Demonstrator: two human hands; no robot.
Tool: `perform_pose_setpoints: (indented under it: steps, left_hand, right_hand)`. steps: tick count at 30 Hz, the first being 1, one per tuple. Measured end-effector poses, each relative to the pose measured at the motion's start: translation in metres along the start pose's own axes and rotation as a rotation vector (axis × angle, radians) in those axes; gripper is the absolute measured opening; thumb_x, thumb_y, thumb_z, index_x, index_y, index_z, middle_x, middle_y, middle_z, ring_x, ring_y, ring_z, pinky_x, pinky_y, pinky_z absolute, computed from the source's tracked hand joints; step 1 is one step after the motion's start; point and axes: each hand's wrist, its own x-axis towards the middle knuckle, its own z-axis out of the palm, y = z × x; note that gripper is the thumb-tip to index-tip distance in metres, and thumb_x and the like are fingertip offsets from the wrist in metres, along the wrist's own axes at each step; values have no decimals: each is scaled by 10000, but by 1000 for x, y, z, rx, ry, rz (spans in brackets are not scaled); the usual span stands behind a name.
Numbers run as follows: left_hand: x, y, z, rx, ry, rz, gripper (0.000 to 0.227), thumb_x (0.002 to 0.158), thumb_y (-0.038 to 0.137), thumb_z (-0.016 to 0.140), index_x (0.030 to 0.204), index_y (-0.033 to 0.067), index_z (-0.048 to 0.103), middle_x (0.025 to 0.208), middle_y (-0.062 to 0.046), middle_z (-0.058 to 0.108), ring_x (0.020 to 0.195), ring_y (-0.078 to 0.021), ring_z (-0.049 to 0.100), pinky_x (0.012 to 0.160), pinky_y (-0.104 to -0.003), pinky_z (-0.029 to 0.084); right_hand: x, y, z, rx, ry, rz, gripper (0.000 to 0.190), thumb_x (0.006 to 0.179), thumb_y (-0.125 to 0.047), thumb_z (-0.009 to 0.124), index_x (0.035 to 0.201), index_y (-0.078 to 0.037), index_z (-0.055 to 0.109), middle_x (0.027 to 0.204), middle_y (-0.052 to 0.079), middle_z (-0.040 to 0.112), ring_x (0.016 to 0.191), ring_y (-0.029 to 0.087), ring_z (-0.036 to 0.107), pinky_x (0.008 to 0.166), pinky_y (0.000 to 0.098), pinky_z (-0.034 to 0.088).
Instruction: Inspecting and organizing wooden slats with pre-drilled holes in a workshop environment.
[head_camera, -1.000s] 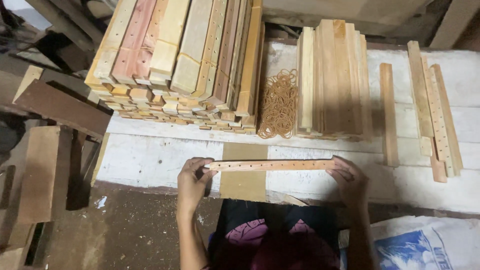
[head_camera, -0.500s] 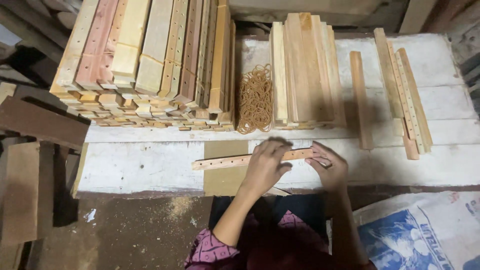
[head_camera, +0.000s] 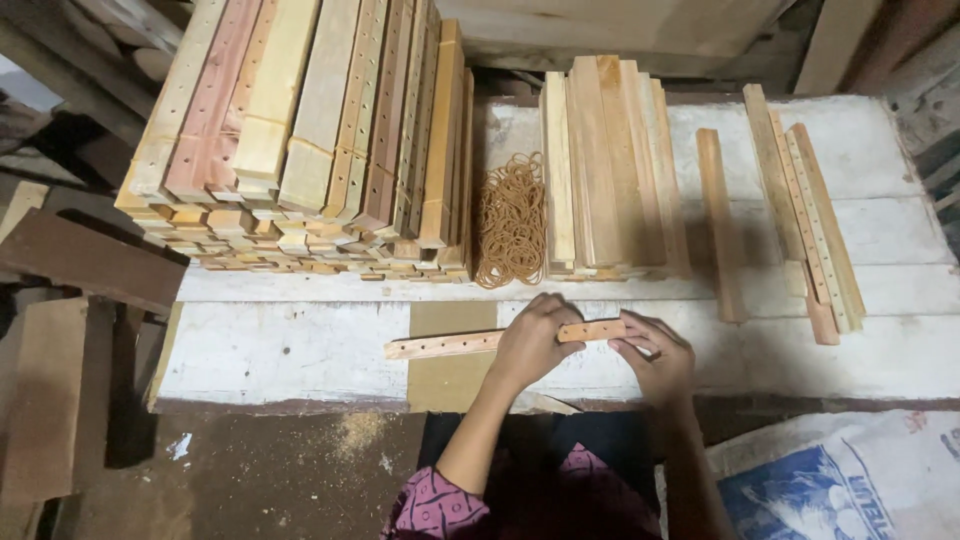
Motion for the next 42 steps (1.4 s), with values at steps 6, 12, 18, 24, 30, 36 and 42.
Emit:
perform_pose_setpoints:
  steps: [6,12,18,24,30,36,42]
  left_hand:
    - [0,9,-14,-29,-33,-20,320,706,172,869,988,87,744,914,-101,659,980,-284,643,883,-371,551]
    - [-1,10,-15,-32,-34,-27,322,703,178,867,982,81,739,911,-99,660,976,-283,646,877,-374,553]
    - [-1,7,-11,-35,-31,-43,331,698,173,871,985,77,739,908,-93,657,975,-281,647,867,-368,556]
    - [-2,13,-17,-11,-33,-44,343,699,181,874,998,83,738,931,-87,664,994,-269,646,875,-360,559]
    - [-2,11,-17,-33,-29,-32,339,693,188,872,984,81,735,917,-88,657,993,-280,640,880,-369,555]
    - [-4,4,-17,29,-45,-20,348,720,234,853,1009,83,732,967,-99,669,1051,-292,637,916,-373,548]
    - [-5,11,-25,21,-47,-5,343,715,209,849,1001,53,739,986,-129,687,1072,-315,641,966,-388,537]
  right_hand:
    - [1,15,3,-1,-3,19,501,722,57,875,1204,-12,757,1039,192,742,900,315,722,834,393,634]
    - [1,12,1,-6,-6,47,496,725,42,885,1201,-12,757,1039,190,736,918,319,724,847,394,628]
    - [2,6,-2,-5,-26,51,460,764,38,865,1207,18,743,1033,205,731,914,329,723,842,406,625]
    - [-1,18,3,-5,-5,29,497,723,50,880,1201,11,748,1030,201,727,925,323,721,858,391,627]
    - [3,-11,-1,-70,15,-217,358,782,-43,866,1124,-4,765,1099,151,725,996,350,716,816,402,623]
    - [45,-116,41,-123,-162,-438,256,771,-45,861,1020,-73,812,1002,125,801,952,326,764,788,399,618]
    - [144,-130,144,-605,-763,-355,322,893,-50,700,1181,93,716,1275,264,676,1201,468,632,1059,531,481]
